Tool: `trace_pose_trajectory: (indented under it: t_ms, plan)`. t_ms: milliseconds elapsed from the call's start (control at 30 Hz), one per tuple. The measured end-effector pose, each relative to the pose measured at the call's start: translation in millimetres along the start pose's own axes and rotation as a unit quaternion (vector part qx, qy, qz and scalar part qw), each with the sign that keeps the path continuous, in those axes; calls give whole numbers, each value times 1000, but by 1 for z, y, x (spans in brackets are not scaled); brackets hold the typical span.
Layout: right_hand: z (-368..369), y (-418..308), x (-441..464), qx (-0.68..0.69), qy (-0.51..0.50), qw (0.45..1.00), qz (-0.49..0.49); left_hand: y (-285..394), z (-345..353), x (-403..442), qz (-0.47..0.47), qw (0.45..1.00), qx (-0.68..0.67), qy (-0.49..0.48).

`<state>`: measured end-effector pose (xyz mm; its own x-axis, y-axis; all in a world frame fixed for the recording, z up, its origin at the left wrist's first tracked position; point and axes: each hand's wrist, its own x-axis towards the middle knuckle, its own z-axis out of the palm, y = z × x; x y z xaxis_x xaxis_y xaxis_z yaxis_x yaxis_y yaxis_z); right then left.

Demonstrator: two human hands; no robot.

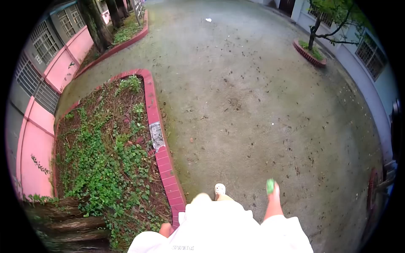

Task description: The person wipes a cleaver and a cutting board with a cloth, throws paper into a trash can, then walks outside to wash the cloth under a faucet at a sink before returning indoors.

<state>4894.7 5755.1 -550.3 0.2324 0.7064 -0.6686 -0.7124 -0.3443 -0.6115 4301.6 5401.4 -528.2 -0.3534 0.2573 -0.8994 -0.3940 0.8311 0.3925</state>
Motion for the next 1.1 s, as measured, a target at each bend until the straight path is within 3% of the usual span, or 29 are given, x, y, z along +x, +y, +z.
trace_pose_trajectory:
  t_ms: [33, 67, 100, 133, 167, 200, 233, 333, 367, 400, 433, 467, 500, 533, 567, 633, 700, 833, 933, 1033, 1067, 1100]
  plan:
    - [108, -23, 21, 16, -5, 1000, 26, -2, -39, -44, 138, 957, 231, -111]
    - [197, -43, 42, -17, -53, 998, 34, 18, -29, -49, -81, 985, -41, -147]
    - [291, -59, 44, 20, -112, 993, 33, 48, -18, -49, -82, 984, -45, -149]
    - [363, -71, 54, 6, -150, 987, 60, 90, -9, -60, -112, 988, 104, -27]
    - [421, -72, 82, 35, -192, 978, 73, 131, 8, -62, -137, 954, 250, 96]
    - [488, -86, 71, 21, -208, 974, 90, 159, 26, -45, -140, 954, 247, 94]
    - [526, -83, 101, 27, -246, 963, 108, 184, 49, -23, -171, 968, 163, 85]
    - [605, -72, 174, 48, -241, 961, 125, 279, 106, 69, -250, 963, -87, 59]
    - [615, -72, 193, 37, -216, 970, 106, 313, 123, 102, -227, 969, -92, 37]
    - [614, -70, 225, 36, -196, 975, 97, 361, 141, 133, -117, 993, 4, -3]
    - [608, -68, 251, 32, -173, 980, 91, 412, 152, 162, 90, 971, 217, -39]
    - [582, -69, 286, 16, -90, 991, 97, 465, 170, 192, 233, 909, 344, -7]
    - [543, -73, 321, 26, -28, 993, 113, 523, 186, 218, 280, 894, 351, 17]
    - [504, -83, 340, 20, 39, 995, 94, 586, 202, 230, 264, 926, 268, 32]
    - [417, -88, 386, -121, -5, 993, 17, 631, 215, 256, 186, 981, 59, -3]
    - [407, -123, 360, -116, 147, 981, 40, 758, 238, 258, 194, 980, -44, -5]
    - [423, -141, 353, -119, 228, 966, 41, 868, 257, 260, 212, 975, -66, -17]
    - [533, -147, 444, -109, 263, 957, 49, 1011, 285, 320, 212, 976, -50, -26]
    - [663, -148, 588, -110, 202, 972, 55, 1034, 288, 391, 132, 990, -56, 14]
    - [853, -145, 757, -122, 6, 992, 31, 1064, 302, 416, -35, 996, -32, 76]
    - [926, -140, 798, -133, -84, 988, 10, 1074, 298, 416, -73, 996, 21, 41]
    - [1078, -149, 790, -63, -47, 995, 59, 1103, 297, 401, -84, 995, 25, 45]
